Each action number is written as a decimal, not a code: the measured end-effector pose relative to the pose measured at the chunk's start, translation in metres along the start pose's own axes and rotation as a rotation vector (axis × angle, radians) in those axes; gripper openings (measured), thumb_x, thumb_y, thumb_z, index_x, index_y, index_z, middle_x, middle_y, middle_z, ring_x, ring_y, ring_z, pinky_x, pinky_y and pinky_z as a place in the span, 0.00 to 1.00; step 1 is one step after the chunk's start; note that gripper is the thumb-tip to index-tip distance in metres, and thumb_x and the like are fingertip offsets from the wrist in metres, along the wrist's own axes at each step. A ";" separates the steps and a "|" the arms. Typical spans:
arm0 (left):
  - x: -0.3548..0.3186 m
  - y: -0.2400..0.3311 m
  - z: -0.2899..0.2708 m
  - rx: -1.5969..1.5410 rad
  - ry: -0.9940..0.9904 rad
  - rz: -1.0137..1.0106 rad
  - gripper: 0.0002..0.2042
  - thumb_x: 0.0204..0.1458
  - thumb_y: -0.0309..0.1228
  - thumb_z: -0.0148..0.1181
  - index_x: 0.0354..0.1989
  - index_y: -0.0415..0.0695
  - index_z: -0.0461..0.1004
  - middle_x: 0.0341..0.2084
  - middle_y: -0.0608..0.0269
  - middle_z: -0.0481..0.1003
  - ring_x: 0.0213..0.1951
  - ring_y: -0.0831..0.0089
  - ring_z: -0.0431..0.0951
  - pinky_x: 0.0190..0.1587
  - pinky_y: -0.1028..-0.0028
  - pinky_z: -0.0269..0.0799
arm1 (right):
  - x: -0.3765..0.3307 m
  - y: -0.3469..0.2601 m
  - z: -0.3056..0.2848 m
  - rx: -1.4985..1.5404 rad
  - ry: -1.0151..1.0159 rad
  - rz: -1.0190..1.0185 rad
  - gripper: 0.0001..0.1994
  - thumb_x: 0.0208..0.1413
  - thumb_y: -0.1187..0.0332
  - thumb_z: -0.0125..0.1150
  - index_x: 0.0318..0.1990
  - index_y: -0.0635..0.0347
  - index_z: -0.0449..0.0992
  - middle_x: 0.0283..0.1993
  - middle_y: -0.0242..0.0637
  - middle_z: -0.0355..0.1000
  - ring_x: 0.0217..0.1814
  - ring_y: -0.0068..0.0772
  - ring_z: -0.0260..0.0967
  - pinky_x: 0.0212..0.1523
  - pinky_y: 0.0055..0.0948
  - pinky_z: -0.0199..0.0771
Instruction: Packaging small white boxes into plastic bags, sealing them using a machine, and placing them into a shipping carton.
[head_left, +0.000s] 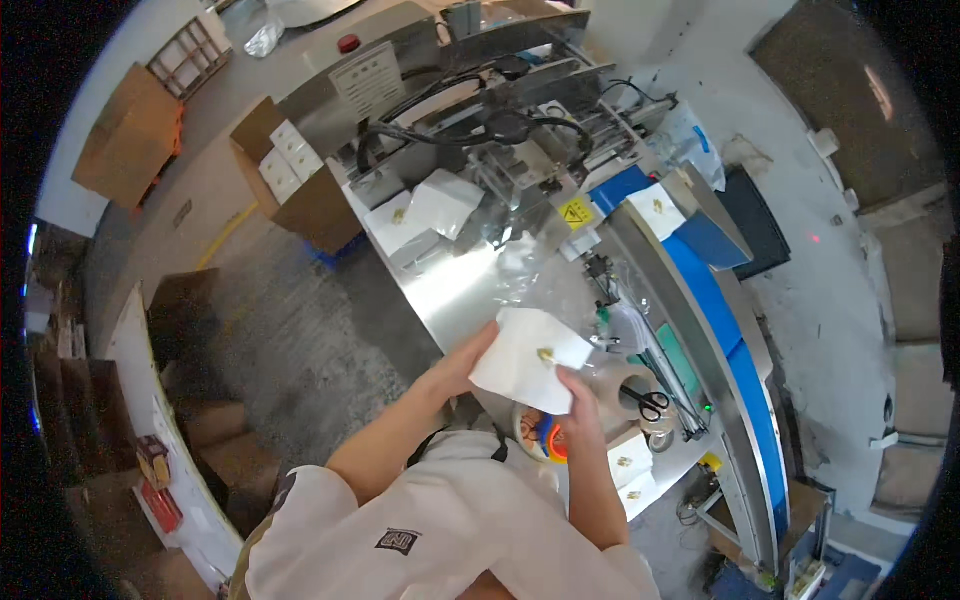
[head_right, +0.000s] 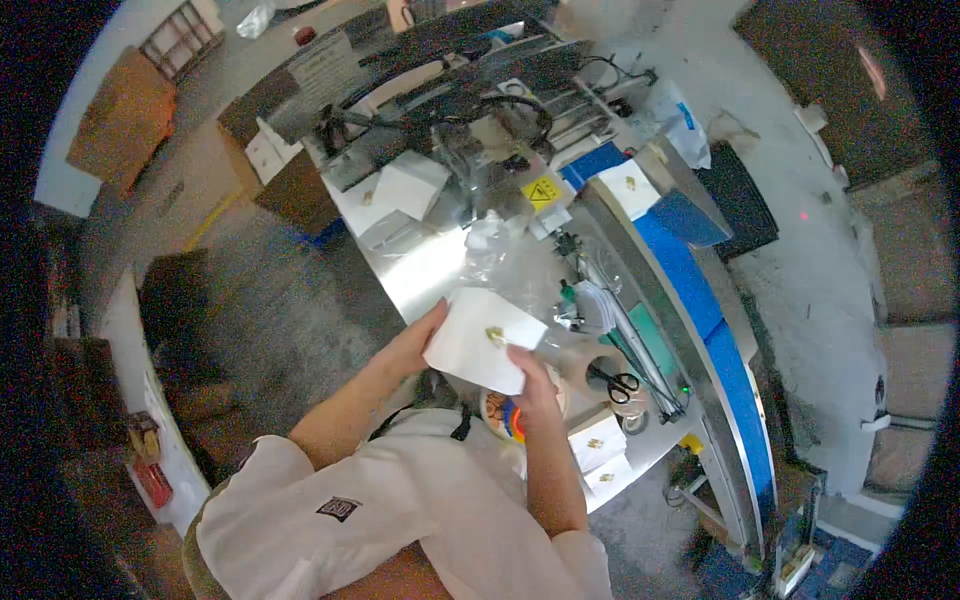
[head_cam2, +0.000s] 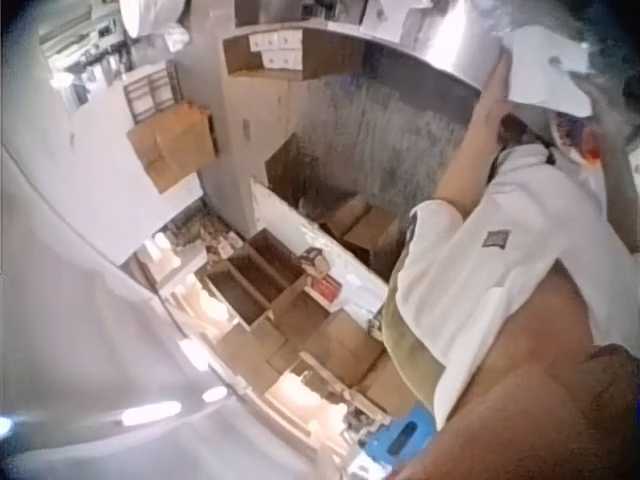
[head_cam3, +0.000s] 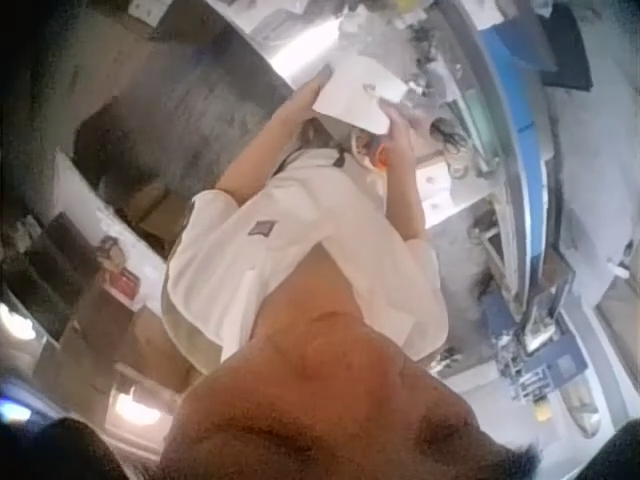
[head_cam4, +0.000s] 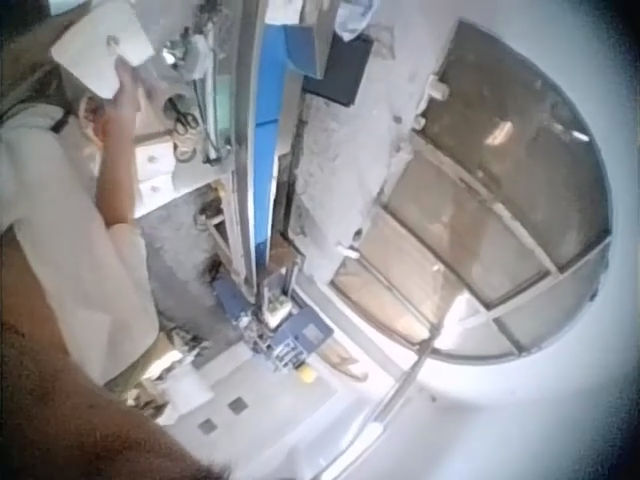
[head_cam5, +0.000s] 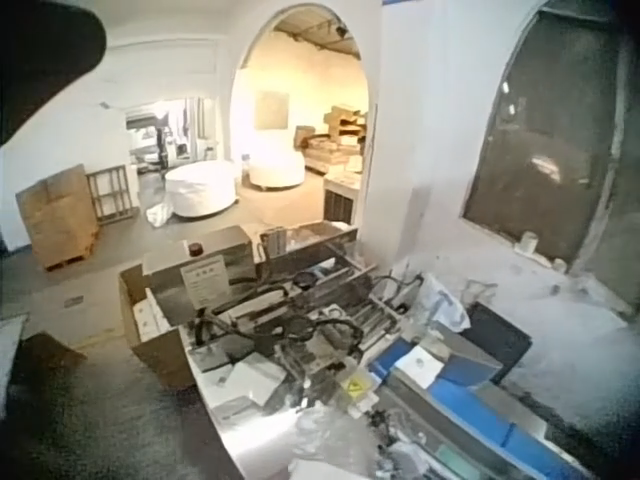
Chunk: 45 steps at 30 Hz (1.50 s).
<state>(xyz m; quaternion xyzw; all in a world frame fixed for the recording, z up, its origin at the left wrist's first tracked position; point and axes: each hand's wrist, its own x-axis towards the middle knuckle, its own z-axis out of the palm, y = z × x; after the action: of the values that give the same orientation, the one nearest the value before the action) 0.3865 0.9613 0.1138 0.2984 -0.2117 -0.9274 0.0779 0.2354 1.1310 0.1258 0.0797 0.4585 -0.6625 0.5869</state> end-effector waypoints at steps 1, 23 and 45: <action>-0.010 0.005 0.000 -0.005 0.017 0.002 0.29 0.63 0.55 0.44 0.60 0.43 0.67 0.52 0.60 0.74 0.52 0.73 0.75 0.55 0.71 0.70 | 0.010 0.003 0.007 -0.060 -0.113 0.055 0.26 0.53 0.66 0.61 0.58 0.68 0.67 0.54 0.43 0.72 0.55 0.39 0.72 0.57 0.37 0.71; 0.007 -0.014 -0.100 0.508 0.504 0.175 0.46 0.55 0.52 0.60 0.69 0.29 0.46 0.64 0.43 0.60 0.63 0.63 0.64 0.63 0.71 0.59 | 0.135 0.089 -0.016 -0.645 0.094 -0.160 0.25 0.66 0.54 0.48 0.59 0.65 0.67 0.54 0.39 0.71 0.54 0.32 0.69 0.56 0.30 0.67; -0.017 0.001 -0.028 -0.301 -0.162 -0.073 0.30 0.63 0.55 0.42 0.62 0.44 0.64 0.57 0.54 0.70 0.56 0.62 0.74 0.58 0.63 0.71 | 0.009 -0.019 0.057 -0.490 -0.080 -0.126 0.43 0.54 0.61 0.67 0.70 0.69 0.47 0.62 0.52 0.61 0.63 0.38 0.62 0.60 0.35 0.65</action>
<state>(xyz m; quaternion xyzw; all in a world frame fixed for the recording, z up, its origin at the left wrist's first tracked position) 0.4171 0.9554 0.1024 0.2150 -0.0650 -0.9719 0.0705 0.2410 1.0822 0.1624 -0.1197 0.5859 -0.5696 0.5639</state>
